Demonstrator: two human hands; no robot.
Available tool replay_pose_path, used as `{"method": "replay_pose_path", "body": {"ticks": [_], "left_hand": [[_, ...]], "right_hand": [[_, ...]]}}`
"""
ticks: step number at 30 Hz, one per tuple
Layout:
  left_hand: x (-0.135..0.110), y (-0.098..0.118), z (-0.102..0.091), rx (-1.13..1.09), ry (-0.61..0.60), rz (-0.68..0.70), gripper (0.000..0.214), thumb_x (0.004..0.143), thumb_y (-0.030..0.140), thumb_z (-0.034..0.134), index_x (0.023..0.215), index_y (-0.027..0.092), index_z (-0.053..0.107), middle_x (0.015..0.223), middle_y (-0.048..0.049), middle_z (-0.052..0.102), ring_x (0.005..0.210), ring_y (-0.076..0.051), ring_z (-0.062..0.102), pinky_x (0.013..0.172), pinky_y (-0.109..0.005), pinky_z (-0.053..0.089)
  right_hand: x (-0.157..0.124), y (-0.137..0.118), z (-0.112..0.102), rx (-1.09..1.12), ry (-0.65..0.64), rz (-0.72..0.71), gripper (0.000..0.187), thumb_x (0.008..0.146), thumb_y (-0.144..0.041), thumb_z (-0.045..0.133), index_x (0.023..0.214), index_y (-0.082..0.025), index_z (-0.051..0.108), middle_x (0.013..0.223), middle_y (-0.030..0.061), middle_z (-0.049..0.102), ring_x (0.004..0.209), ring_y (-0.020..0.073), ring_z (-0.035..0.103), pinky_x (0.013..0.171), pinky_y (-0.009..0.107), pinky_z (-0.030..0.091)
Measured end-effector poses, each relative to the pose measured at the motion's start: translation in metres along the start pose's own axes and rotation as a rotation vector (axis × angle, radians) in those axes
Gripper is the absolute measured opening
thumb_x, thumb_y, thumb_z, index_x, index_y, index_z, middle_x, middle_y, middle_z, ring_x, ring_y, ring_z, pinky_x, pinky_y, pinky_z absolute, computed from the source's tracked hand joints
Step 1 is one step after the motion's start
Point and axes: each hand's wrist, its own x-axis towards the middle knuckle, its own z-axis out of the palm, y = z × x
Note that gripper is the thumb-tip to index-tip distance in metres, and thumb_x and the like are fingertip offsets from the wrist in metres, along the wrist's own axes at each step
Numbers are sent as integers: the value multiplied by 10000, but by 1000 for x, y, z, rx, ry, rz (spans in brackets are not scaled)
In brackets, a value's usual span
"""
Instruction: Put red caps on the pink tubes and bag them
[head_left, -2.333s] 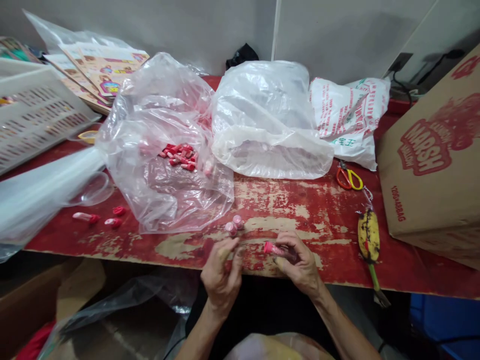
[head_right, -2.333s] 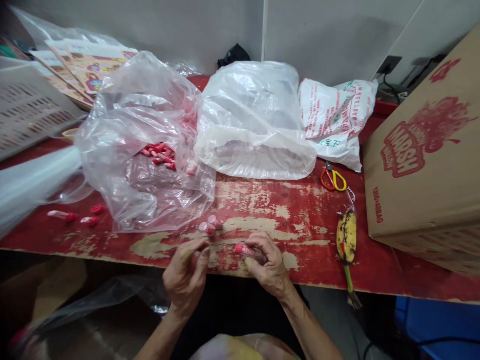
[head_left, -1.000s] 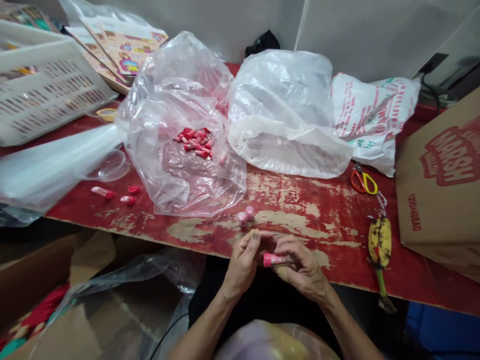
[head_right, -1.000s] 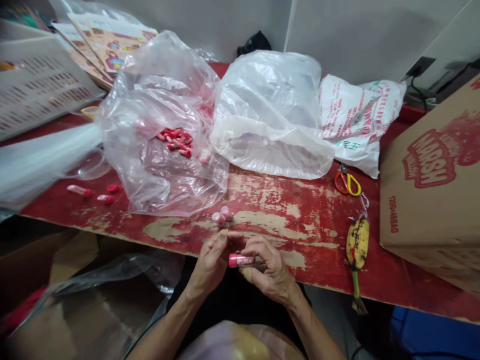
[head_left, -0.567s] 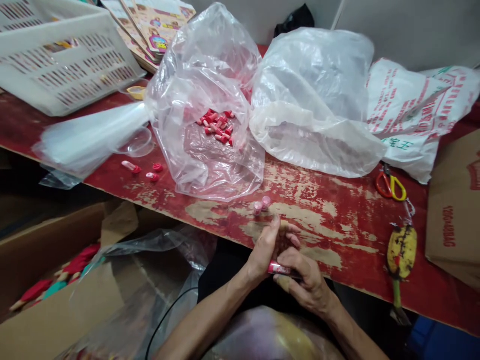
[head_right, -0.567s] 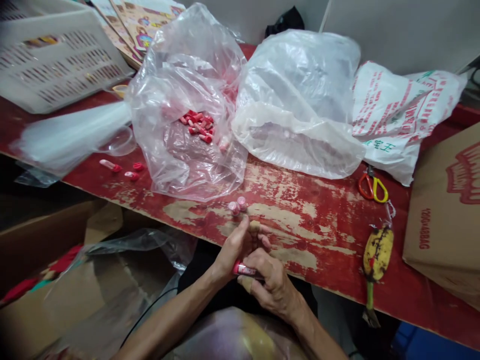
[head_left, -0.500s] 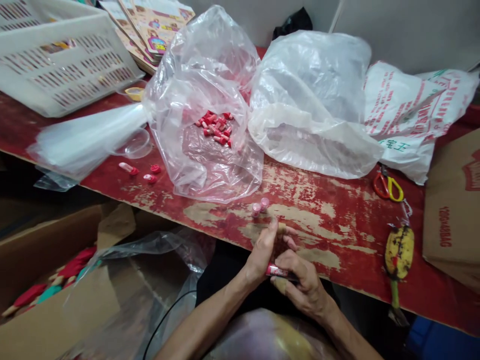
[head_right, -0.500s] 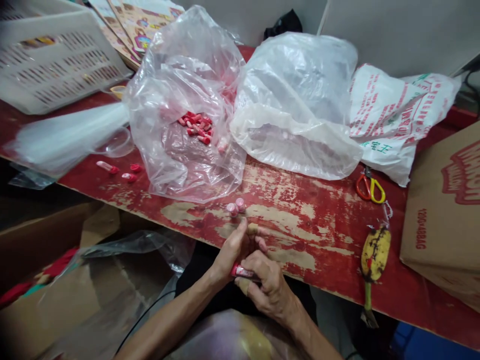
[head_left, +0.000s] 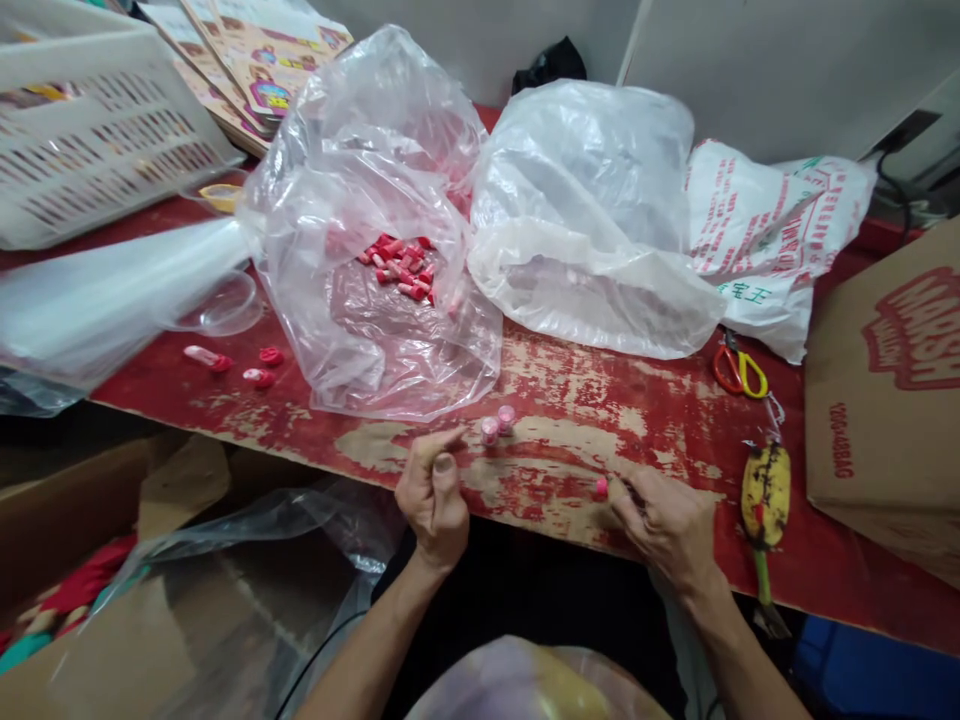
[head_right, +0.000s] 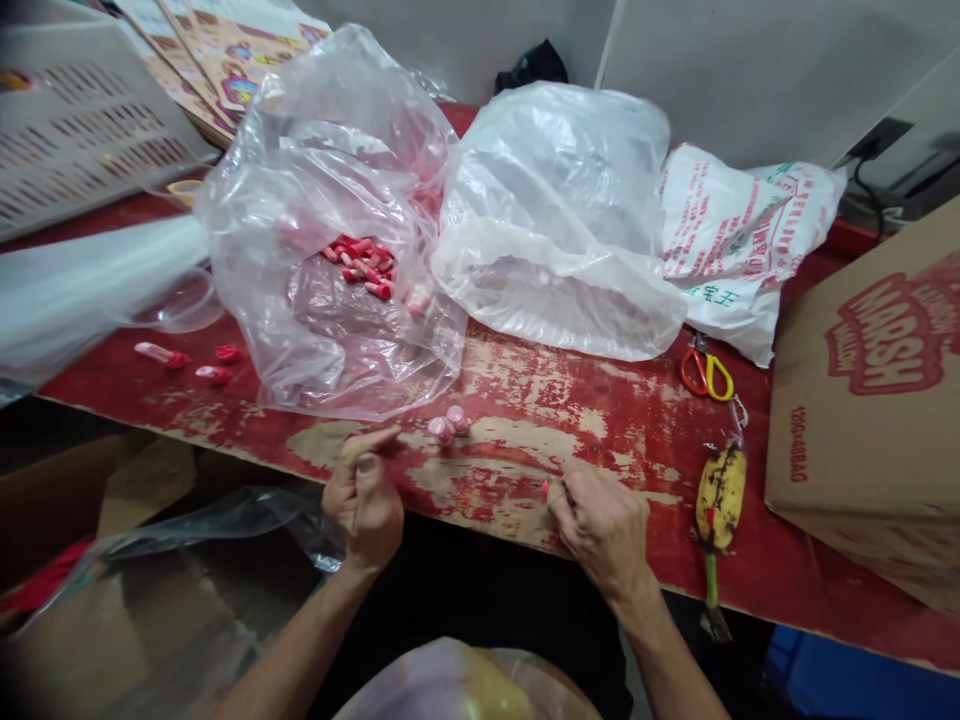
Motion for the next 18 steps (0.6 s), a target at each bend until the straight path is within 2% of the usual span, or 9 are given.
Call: {"method": "replay_pose_path", "body": {"ticks": [2, 4, 7, 9, 16, 18], "left_hand": [[5, -16, 4, 56, 39, -29, 334, 915, 395, 402, 970, 187, 658, 871, -45, 636, 788, -165, 582, 751, -306, 456], [7, -29, 10, 98, 23, -89, 349, 920, 407, 386, 992, 184, 645, 892, -53, 640, 812, -169, 586, 768, -310, 458], [5, -41, 15, 143, -3, -160, 334, 921, 407, 392, 999, 190, 634, 916, -55, 648, 852, -176, 595, 798, -313, 460], [4, -43, 15, 142, -17, -174, 327, 923, 401, 395, 1016, 194, 631, 940, -58, 651, 883, -182, 597, 820, -317, 456], [3, -43, 13, 108, -73, -150, 333, 925, 403, 390, 1051, 194, 617, 936, -61, 637, 861, -183, 593, 817, -327, 458], [1, -43, 13, 95, -73, -151, 341, 924, 412, 385, 1061, 197, 612, 950, -64, 632, 868, -185, 594, 819, -332, 463]], "right_hand": [[6, -7, 3, -138, 22, -79, 306, 885, -250, 531, 585, -191, 556, 520, -9, 543, 506, 119, 486, 562, 262, 303], [11, -15, 11, -214, 27, -126, 364, 888, -225, 503, 526, -193, 516, 484, -9, 500, 487, 115, 440, 559, 272, 271], [15, -20, 24, -249, -35, -159, 363, 892, -196, 453, 537, -194, 528, 497, 1, 512, 487, 121, 417, 559, 281, 249], [14, -18, 27, -252, -81, -147, 341, 887, -201, 459, 554, -195, 533, 513, 3, 520, 496, 126, 419, 565, 281, 245], [13, -16, 21, -265, -103, -139, 330, 872, -202, 460, 550, -192, 528, 501, 4, 518, 485, 123, 415, 554, 278, 235], [14, -17, 21, -250, -82, -97, 328, 875, -209, 471, 552, -191, 522, 502, 1, 518, 487, 119, 414, 553, 275, 235]]}}
